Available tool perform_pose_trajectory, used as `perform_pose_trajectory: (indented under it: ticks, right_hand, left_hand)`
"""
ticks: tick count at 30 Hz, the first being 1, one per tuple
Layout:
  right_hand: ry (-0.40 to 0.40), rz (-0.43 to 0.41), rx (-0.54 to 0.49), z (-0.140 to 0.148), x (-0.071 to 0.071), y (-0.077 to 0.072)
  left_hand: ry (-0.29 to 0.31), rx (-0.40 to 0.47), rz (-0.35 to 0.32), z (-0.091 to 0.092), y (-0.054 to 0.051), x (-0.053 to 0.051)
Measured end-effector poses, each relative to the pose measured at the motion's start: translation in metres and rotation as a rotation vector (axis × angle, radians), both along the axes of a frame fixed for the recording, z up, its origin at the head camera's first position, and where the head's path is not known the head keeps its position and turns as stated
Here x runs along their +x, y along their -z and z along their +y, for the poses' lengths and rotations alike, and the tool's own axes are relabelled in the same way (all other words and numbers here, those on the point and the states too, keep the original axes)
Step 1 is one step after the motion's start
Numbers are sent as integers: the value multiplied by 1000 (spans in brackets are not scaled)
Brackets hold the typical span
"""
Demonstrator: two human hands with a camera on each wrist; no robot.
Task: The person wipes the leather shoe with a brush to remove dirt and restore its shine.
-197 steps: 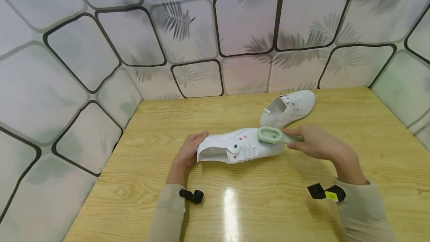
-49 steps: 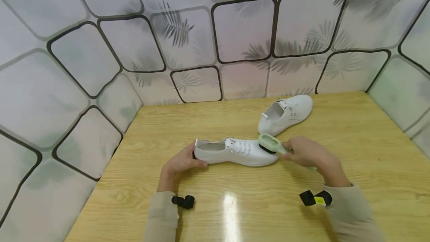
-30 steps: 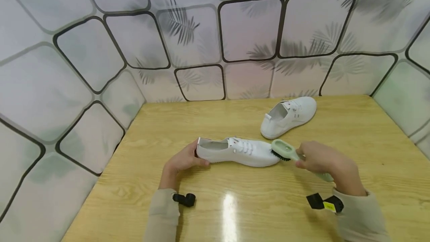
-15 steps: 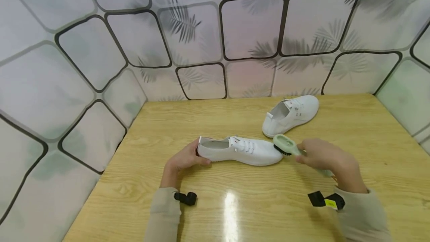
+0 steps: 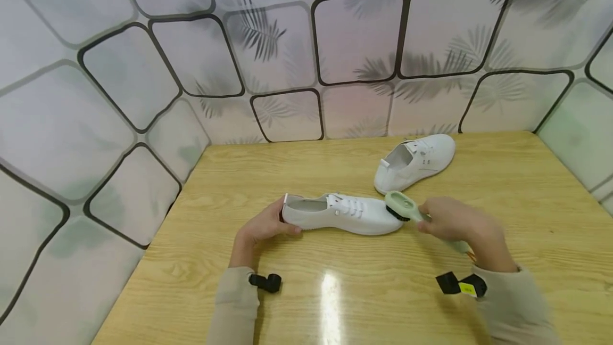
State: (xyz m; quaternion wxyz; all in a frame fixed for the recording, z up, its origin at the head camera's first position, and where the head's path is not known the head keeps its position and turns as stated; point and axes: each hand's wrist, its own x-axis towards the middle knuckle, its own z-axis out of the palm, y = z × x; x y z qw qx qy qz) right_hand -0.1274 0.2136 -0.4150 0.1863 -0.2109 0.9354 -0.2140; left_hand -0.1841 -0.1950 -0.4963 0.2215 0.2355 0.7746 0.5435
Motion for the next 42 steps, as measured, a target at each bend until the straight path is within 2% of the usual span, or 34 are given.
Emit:
perform_pose_trajectory:
  ticks: [4,8,11,13,18,23,27,31,34,42]
  right_hand:
    - [-51,36,-60,-8,-5,2]
    - [-99,8,-86,1,0,-2]
    - [-90,-25,-81,10,2,-2]
    - [-82,-18,-79,13,-2,1]
    - [-93,-14,-89,9,-9,10]
    - [-109,-38,-93,9,-8,6]
    - [-96,-63,-106,8,-6,4]
    - [-76,-89,-120,6,-5,4]
    - [-75,-102,-121,6,-5,6]
    - [-31,-187,-132,14,-3,7]
  left_hand:
    - [-7,2,-8,-1,-1,2]
    - [-7,-11,7,1,-3,3]
    - [-17,-40,24,1,-6,4]
    - [-28,-79,38,-2,-8,5]
    - [-88,-156,72,-28,-9,12]
    - [-142,-128,69,-52,-12,16]
    - [-197,-141,67,-64,-18,19]
    - [-250,-137,42,-74,-20,22]
    - [-255,-126,38,-77,-20,23]
    - [-211,-106,76,-77,-17,19]
